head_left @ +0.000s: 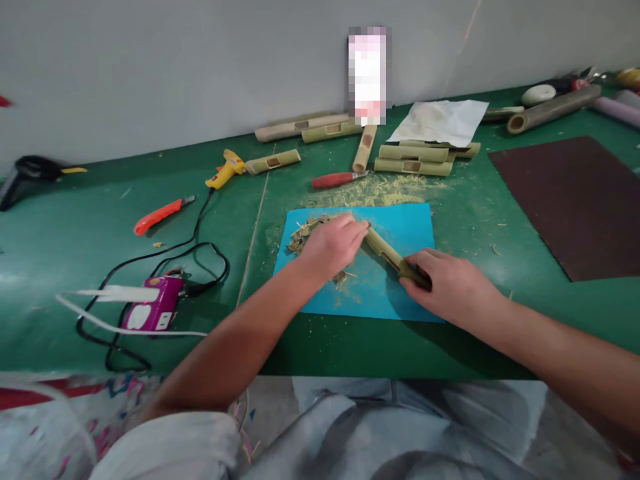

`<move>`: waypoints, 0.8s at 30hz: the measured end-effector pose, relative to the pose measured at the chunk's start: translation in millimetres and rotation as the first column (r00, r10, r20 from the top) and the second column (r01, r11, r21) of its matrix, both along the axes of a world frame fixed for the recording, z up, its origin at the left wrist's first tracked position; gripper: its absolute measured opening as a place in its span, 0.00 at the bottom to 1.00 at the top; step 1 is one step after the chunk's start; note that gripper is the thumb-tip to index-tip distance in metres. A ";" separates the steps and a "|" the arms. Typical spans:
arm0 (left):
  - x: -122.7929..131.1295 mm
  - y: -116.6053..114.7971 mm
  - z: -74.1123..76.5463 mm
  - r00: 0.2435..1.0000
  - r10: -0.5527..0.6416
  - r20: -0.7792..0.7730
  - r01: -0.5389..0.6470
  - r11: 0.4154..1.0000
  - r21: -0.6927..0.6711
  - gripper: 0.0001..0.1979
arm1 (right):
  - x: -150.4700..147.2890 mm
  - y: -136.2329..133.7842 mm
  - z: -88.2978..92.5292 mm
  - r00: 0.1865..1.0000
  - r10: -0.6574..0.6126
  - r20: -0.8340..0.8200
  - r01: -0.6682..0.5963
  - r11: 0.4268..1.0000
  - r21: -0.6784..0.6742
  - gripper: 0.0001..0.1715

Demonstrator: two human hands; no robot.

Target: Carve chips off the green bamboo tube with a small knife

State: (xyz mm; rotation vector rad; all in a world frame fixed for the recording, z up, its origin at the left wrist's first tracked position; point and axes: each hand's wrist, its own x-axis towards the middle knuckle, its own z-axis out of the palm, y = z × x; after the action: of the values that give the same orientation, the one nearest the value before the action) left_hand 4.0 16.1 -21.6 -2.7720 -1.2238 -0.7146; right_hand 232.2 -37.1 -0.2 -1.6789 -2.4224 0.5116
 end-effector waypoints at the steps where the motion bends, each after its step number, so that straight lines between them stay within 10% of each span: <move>1: 0.3 -0.7 -0.1 1.000 0.020 -0.002 -0.020 1.000 0.014 0.19 | 0.0 -0.1 0.2 1.000 0.000 0.002 0.000 1.000 -0.003 0.11; 24: 1.5 -3.2 1.2 1.000 0.017 0.016 -0.018 1.000 0.012 0.20 | 0.2 0.5 0.6 1.000 0.001 -0.009 -0.002 0.999 -0.038 0.10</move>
State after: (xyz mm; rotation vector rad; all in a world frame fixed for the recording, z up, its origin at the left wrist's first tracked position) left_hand 5.4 12.8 -20.4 -2.7478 -1.2407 -0.7417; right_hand 232.4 -36.6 0.4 -1.6858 -2.4225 0.5676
